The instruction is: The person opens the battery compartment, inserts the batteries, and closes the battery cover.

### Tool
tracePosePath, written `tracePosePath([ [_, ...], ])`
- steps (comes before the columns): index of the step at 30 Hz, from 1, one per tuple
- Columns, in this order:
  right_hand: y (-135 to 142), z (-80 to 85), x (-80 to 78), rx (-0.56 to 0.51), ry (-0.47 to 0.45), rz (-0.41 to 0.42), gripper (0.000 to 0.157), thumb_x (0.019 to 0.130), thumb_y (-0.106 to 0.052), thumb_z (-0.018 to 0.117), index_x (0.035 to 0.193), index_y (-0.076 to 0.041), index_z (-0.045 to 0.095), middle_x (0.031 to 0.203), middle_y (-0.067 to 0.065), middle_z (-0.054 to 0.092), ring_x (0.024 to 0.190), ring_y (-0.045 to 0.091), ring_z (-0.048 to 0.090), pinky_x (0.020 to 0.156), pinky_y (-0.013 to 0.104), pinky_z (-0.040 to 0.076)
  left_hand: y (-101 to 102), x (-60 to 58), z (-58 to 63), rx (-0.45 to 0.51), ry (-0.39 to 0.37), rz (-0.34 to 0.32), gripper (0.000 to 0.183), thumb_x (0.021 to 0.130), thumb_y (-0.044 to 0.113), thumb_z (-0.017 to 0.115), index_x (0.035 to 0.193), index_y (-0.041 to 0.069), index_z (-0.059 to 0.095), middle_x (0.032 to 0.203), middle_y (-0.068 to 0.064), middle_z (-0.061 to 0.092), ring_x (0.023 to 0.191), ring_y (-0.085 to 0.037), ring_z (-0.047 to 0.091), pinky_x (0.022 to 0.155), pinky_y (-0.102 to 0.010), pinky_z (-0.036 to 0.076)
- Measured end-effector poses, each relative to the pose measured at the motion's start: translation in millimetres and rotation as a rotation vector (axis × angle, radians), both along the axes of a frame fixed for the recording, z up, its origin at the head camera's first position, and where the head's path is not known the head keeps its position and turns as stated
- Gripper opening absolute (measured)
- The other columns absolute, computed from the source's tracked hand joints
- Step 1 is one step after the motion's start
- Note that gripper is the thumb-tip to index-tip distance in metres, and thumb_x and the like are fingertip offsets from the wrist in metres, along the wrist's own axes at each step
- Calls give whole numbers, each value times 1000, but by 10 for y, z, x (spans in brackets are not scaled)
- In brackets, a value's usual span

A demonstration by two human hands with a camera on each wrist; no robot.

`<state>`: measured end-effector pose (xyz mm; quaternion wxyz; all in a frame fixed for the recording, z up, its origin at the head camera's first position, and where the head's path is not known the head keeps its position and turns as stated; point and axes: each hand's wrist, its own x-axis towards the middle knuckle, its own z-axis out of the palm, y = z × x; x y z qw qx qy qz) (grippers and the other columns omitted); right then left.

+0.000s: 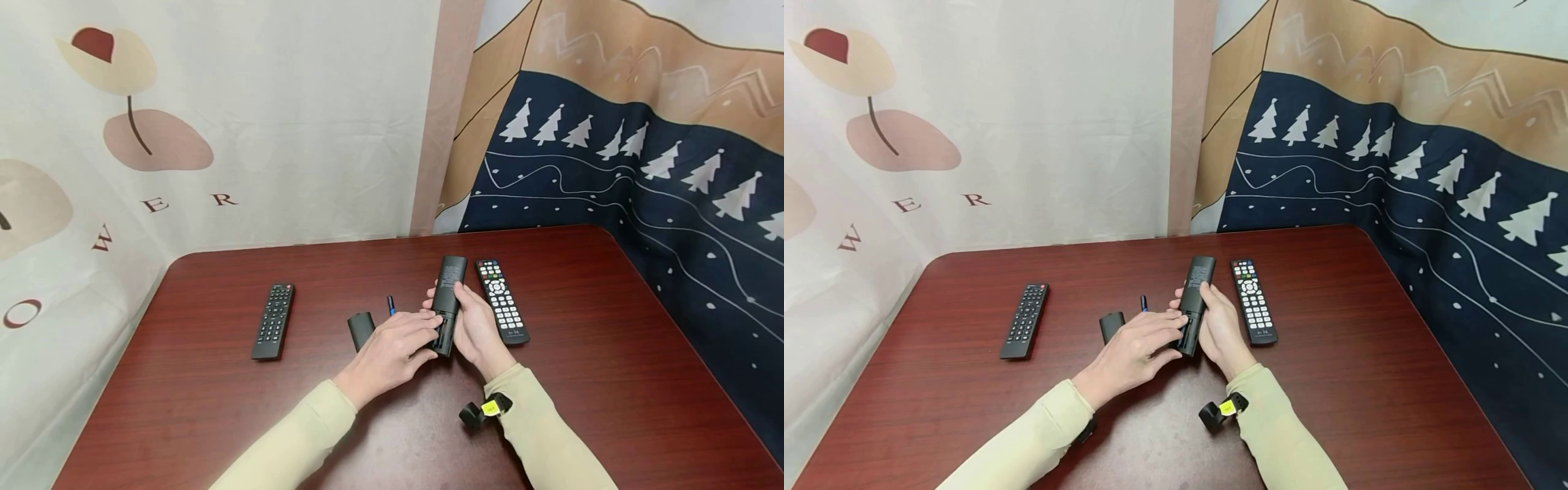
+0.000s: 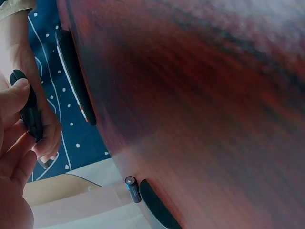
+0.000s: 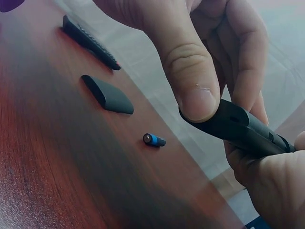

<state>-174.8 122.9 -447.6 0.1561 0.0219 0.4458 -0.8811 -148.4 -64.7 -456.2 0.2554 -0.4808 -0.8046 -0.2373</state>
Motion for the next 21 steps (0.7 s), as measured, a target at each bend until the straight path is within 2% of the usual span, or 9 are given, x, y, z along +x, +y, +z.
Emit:
tracePosePath([
  [5, 8, -4, -2, 4, -7, 2, 46, 115, -27, 21, 148, 1, 34, 119, 9, 61, 103, 21, 67, 89, 32, 57, 6, 14, 9, -18, 14, 13, 27, 83, 15, 87, 103, 4, 74, 123, -10, 73, 119, -21, 68, 108, -33, 49],
  [12, 16, -5, -2, 19, -12, 11, 47, 115, -27, 21, 150, 2, 33, 119, 9, 61, 106, 22, 66, 89, 32, 57, 4, 48, 26, -47, -68, 49, 31, 86, 16, 85, 112, 4, 74, 128, -8, 72, 123, -20, 65, 111, -33, 46],
  [17, 22, -20, -2, 24, -10, 25, 47, 115, -27, 20, 150, 1, 32, 118, 9, 60, 103, 19, 67, 87, 31, 57, -3, 46, 38, -58, -79, 57, 36, 86, 21, 85, 116, 5, 73, 129, -8, 71, 122, -20, 66, 109, -33, 48],
  [21, 27, -41, -9, 30, -8, 30, 48, 115, -28, 20, 152, 1, 30, 120, 9, 59, 103, 18, 67, 86, 30, 57, -12, 29, 45, -50, -98, 49, 32, 88, 25, 83, 113, 7, 73, 128, -7, 71, 121, -19, 66, 109, -32, 47],
])
